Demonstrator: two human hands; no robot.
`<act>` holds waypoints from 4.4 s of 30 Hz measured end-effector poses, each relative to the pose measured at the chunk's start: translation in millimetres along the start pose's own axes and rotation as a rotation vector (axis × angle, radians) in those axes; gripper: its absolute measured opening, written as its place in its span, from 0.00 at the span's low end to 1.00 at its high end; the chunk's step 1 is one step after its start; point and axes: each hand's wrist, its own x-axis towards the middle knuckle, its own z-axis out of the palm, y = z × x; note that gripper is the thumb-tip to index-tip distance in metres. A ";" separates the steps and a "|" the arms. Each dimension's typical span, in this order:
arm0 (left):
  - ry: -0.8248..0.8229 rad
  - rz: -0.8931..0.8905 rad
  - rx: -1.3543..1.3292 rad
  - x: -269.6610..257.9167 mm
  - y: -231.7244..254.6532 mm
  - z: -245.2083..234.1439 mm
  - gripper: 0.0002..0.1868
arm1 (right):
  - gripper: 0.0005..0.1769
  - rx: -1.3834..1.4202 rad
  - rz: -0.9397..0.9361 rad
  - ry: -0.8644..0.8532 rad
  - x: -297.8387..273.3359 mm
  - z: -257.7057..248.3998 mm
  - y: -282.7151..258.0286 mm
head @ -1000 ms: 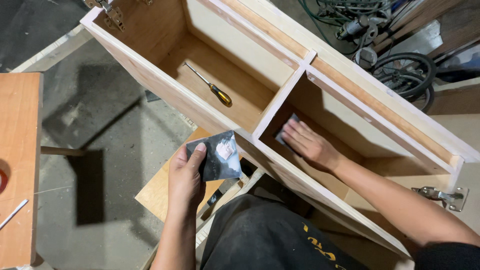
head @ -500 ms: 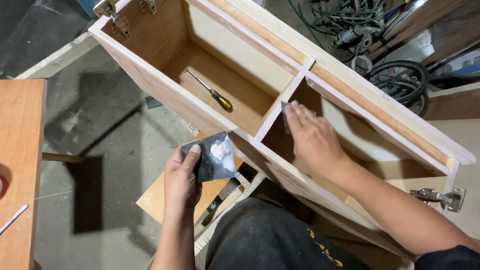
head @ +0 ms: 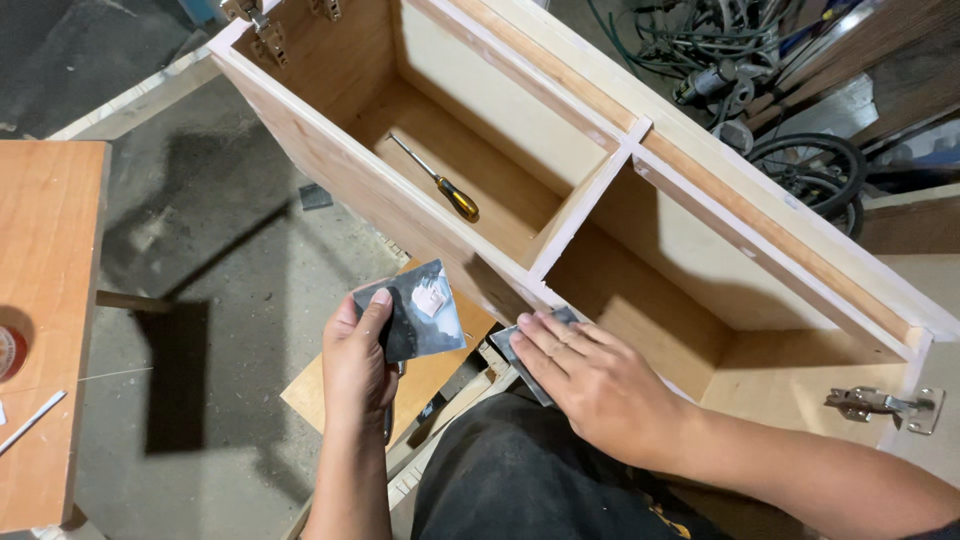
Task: The person sands the edges and interior surfaces of a wooden cabinet using a sanding block. They move along the top, side, and bottom edges, applying consistent pressure to smooth the wood.
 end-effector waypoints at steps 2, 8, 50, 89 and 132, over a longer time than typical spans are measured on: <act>0.017 -0.019 -0.008 -7.7 7.1 6.7 0.06 | 0.34 0.207 0.050 0.046 6.4 -20.6 8.6; -0.094 0.014 -0.050 -3.5 -13.9 11.0 0.08 | 0.33 0.602 0.170 0.243 23.3 -48.6 24.7; -0.235 -0.096 0.113 -36.3 -38.2 2.3 0.05 | 0.21 0.338 0.799 -0.296 18.9 -86.5 23.6; -0.400 -0.163 0.175 -30.6 -9.1 -85.0 0.08 | 0.21 -0.077 1.266 -0.593 -26.2 -13.3 30.6; -0.408 -0.156 0.193 -55.5 -1.7 -89.8 0.09 | 0.30 -0.093 0.914 -0.033 -67.1 26.0 -9.0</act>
